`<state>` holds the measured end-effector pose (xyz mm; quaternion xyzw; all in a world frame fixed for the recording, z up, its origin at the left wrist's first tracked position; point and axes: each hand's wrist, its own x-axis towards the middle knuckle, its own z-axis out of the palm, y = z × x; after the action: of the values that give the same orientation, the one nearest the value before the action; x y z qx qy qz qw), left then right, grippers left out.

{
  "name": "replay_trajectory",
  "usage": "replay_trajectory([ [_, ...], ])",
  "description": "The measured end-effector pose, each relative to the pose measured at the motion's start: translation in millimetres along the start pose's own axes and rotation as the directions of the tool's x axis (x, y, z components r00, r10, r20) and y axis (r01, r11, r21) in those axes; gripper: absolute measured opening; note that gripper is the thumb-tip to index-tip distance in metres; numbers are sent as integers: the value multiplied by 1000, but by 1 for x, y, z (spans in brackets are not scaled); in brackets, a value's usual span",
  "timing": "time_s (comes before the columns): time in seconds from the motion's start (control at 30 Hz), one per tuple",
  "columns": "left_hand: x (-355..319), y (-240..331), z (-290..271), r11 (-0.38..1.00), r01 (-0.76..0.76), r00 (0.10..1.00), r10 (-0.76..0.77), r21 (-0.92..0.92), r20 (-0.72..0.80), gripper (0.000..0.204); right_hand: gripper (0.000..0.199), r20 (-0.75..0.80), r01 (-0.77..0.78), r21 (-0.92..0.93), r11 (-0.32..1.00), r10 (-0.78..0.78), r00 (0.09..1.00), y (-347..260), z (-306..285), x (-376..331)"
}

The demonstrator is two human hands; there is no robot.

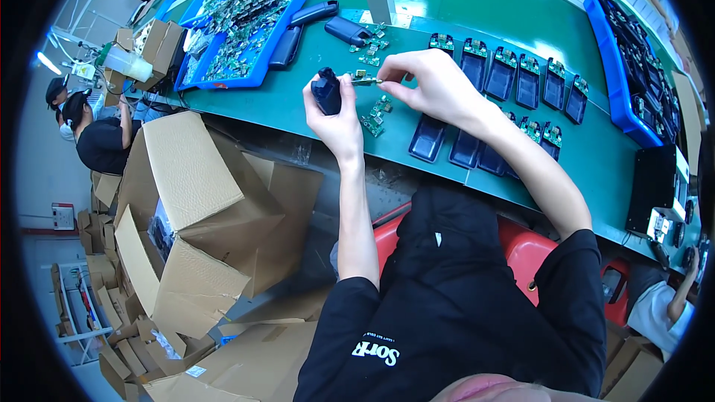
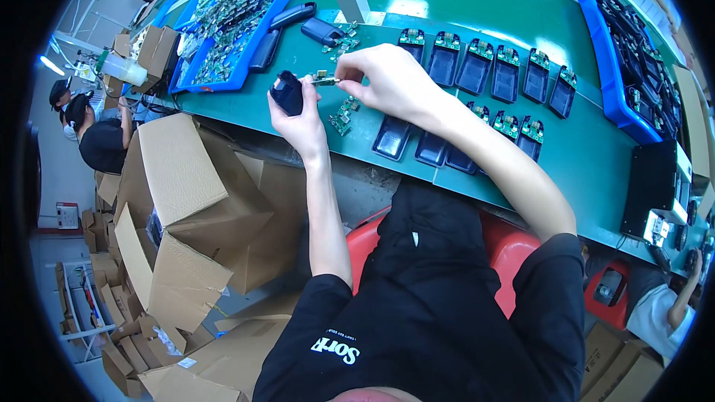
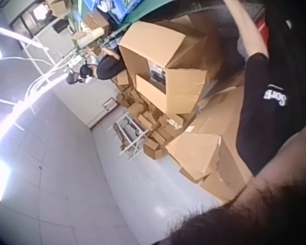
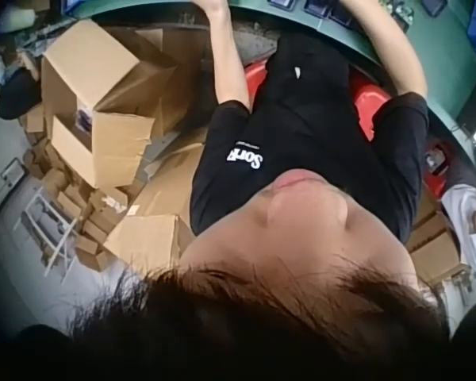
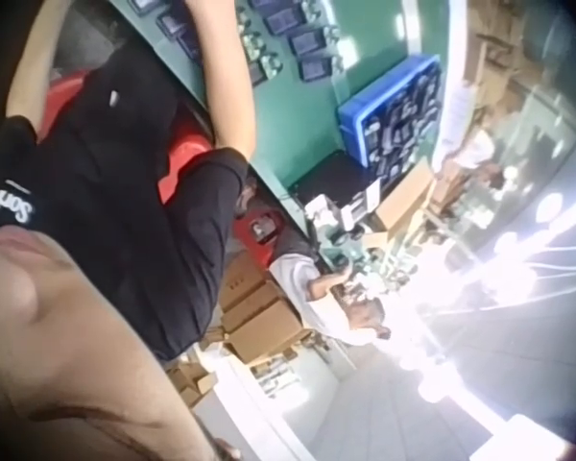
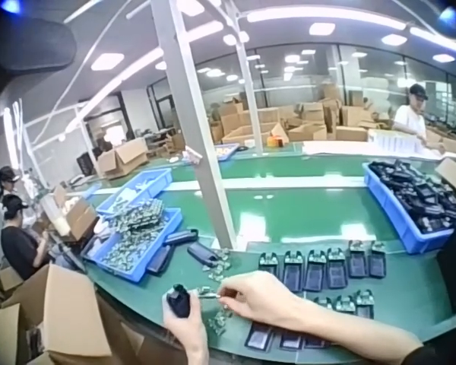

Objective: The person removes a plastic bag from a box, takes out a plastic housing, and sets it on the table. They then pick up a circuit board, fit it into the plastic housing by hand, and place the assembled unit on the table.

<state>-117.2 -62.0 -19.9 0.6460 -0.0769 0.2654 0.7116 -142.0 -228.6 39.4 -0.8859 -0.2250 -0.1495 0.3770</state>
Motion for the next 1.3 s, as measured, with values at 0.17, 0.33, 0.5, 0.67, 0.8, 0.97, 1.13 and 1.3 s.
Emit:
replay_trajectory([
  [0.17,1,-1,-4,985,129,987,-138,-112,-85,21,16,-2,87,-292,952,-92,996,5,2,-4],
  [0.33,-6,18,-3,947,241,968,-251,-214,-21,20,23,-89,125,-76,989,-131,987,13,9,-3],
  [0.5,-29,41,2,929,321,936,-282,-184,209,21,21,-76,169,163,972,-159,984,-7,-10,-9],
  [0.67,-46,51,-4,923,348,883,-265,-163,388,27,18,-94,39,237,971,-17,995,-9,-29,-32],
  [0.8,-59,64,-4,794,510,797,-290,-331,530,35,18,-123,35,431,901,20,992,-25,-39,-45],
  [0.97,-73,66,-3,826,511,730,-272,-236,627,42,18,-140,116,299,947,-77,987,-32,-41,-52],
  [1.13,-77,68,-3,806,537,703,-263,-251,661,45,17,-173,210,165,964,-181,968,-30,-36,-52],
  [1.3,-78,72,-3,789,561,687,-275,-251,672,45,17,-159,224,136,965,-202,966,-28,-36,-53],
])
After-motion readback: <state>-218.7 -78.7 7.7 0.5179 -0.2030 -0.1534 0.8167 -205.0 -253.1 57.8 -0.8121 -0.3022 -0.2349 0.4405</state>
